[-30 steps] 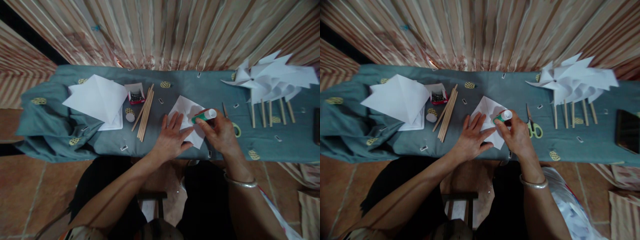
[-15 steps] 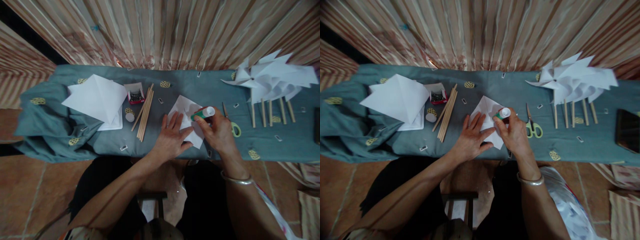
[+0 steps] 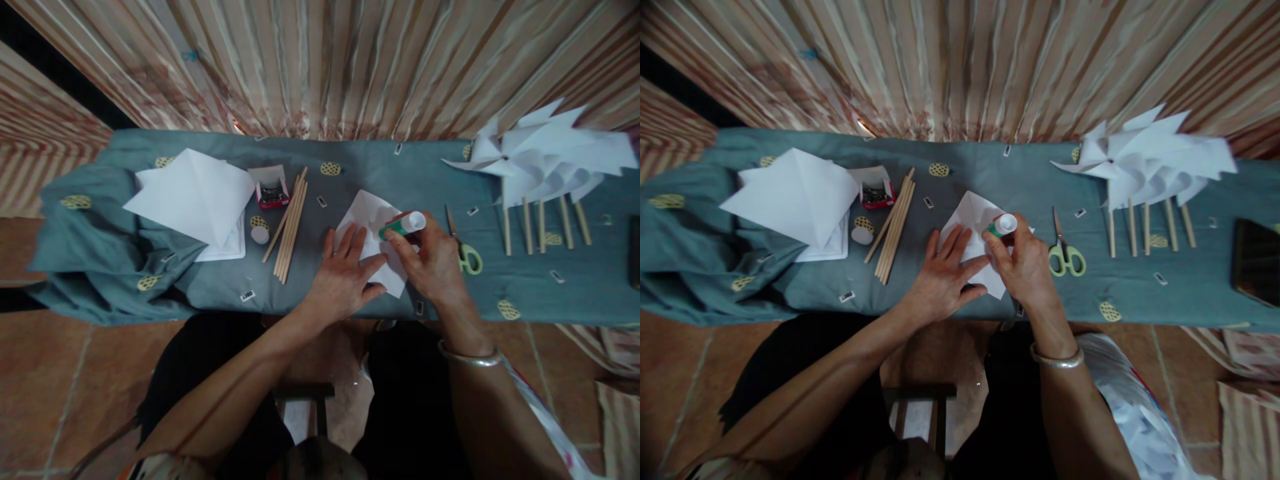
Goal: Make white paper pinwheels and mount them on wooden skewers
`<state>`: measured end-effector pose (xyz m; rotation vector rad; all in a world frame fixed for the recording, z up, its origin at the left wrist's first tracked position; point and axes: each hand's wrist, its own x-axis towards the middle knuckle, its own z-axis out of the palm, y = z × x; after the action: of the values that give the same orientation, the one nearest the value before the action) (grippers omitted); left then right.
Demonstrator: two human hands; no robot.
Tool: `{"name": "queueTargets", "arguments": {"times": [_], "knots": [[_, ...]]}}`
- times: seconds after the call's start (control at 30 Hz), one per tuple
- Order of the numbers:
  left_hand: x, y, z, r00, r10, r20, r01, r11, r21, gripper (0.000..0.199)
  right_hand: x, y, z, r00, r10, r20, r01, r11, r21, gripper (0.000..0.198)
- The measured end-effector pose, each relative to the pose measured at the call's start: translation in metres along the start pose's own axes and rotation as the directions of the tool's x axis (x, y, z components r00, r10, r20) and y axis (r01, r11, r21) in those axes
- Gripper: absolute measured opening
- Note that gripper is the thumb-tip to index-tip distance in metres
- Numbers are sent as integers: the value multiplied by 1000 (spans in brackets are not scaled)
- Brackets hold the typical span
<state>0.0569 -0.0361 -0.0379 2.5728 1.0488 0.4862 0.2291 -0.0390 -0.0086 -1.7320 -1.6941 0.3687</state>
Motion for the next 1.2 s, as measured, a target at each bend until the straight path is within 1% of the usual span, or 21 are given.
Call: {"name": "queueTargets", "arguments": {"times": [0.37,0.6,0.9,1.2], "knots": [[-1,-1,2,1000,5,-5,-5,1000,-2,53,0,-4,3,1000,1,4,-1,999,-36,32],[-1,-1,2,1000,5,4,-5,1000,12,52,0,-6,2,999,6,32,-6,1000,9,33],[-1,-2,3,1000,10,-7,-10,1000,12,52,1,-7,-1,997,12,75,-14,1000,25,28],[-1,-1,2,1000,3,6,-3,1000,7,52,0,-6,-3,995,3,101,-7,999,36,30]]}}
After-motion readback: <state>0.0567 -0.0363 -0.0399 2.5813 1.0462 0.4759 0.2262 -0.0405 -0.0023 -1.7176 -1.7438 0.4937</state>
